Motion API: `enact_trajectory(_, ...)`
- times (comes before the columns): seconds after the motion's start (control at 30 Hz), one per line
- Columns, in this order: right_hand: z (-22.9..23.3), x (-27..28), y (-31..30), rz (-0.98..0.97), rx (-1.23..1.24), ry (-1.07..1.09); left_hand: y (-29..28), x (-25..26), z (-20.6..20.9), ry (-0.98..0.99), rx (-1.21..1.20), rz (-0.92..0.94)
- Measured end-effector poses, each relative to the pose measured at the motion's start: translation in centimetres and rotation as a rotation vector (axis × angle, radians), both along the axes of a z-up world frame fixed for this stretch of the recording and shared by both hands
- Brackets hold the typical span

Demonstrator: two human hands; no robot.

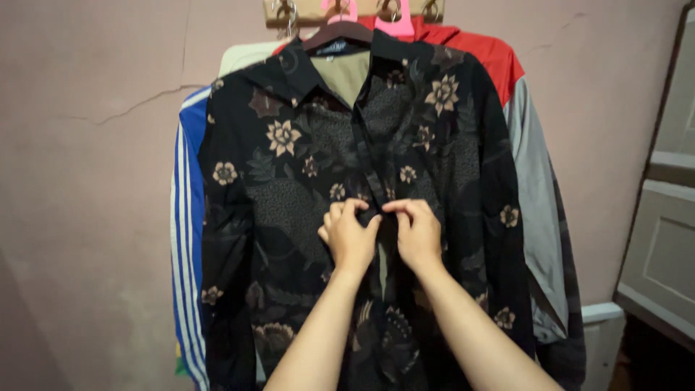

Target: The person places a black patterned shirt on a wooden hanger, buttons the front of the shirt from top to middle, and hangs it on a wall rack next to other garments. The person then takes a black jacket, places it on a pink hanger, and hangs it on the same rack.

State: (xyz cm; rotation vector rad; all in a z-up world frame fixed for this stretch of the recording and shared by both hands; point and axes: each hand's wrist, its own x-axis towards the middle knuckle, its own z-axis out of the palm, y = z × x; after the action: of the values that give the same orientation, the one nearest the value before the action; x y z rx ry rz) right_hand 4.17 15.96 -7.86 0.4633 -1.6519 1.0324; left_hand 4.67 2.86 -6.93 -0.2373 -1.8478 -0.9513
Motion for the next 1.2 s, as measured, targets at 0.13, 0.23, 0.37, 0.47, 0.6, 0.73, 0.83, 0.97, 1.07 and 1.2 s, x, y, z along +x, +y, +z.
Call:
enact_trajectory(0.13, 0.1, 0.7, -0.6, -0.088, 0.023, 0.008, 0.3, -0.3, -1.1, 0.029, -0.095, 0.032)
enact_trajectory(0.23, 0.2, 1.3, -0.8, -0.165, 0.073, 0.093, 0.2, -0.8, -1.2, 0.044, -0.082, -0.051)
enact_trajectory(0.37, -0.4, 0.5, -0.9, -0.247, 0.087, 0.131, -0.5, -0.1, -1.8, 0.033, -0.130, -0.092)
enact_trajectory(0.47, -0.9, -0.5, -0.8, -0.274, 0.059, 0.122, -0.9, -0.1, -2.5, 0.066, -0.192, -0.105)
enact_trajectory(0.6, -1.5, -0.4, -1.0, -0.279, 0.045, 0.106, -1.4, -0.8, -3.2, 0.214, -0.175, -0.136)
enact_trajectory(0.73, -1.7, -0.7, -1.6, -0.116, -0.025, -0.032, -1.0, -1.0, -2.9, 0.162, -0.013, -0.115)
enact_trajectory(0.83, -1.8, -0.9, -1.9, -0.030, -0.057, -0.109, -0.8, -0.9, -2.2, 0.030, 0.095, -0.184)
enact_trajectory(0.97, -1.8, -0.7, -2.1, 0.029, -0.065, -0.195, -0.7, -0.8, -1.9, -0.139, 0.313, -0.333)
enact_trajectory(1.07, -1.8, 0.0, -2.1, 0.055, -0.080, -0.249, -0.7, -0.9, -2.4, -0.194, 0.490, -0.501)
enact_trajectory(1.2, -1.8, 0.8, -2.4, 0.075, -0.120, -0.284, -1.0, -0.5, -2.5, -0.258, 0.602, -0.620)
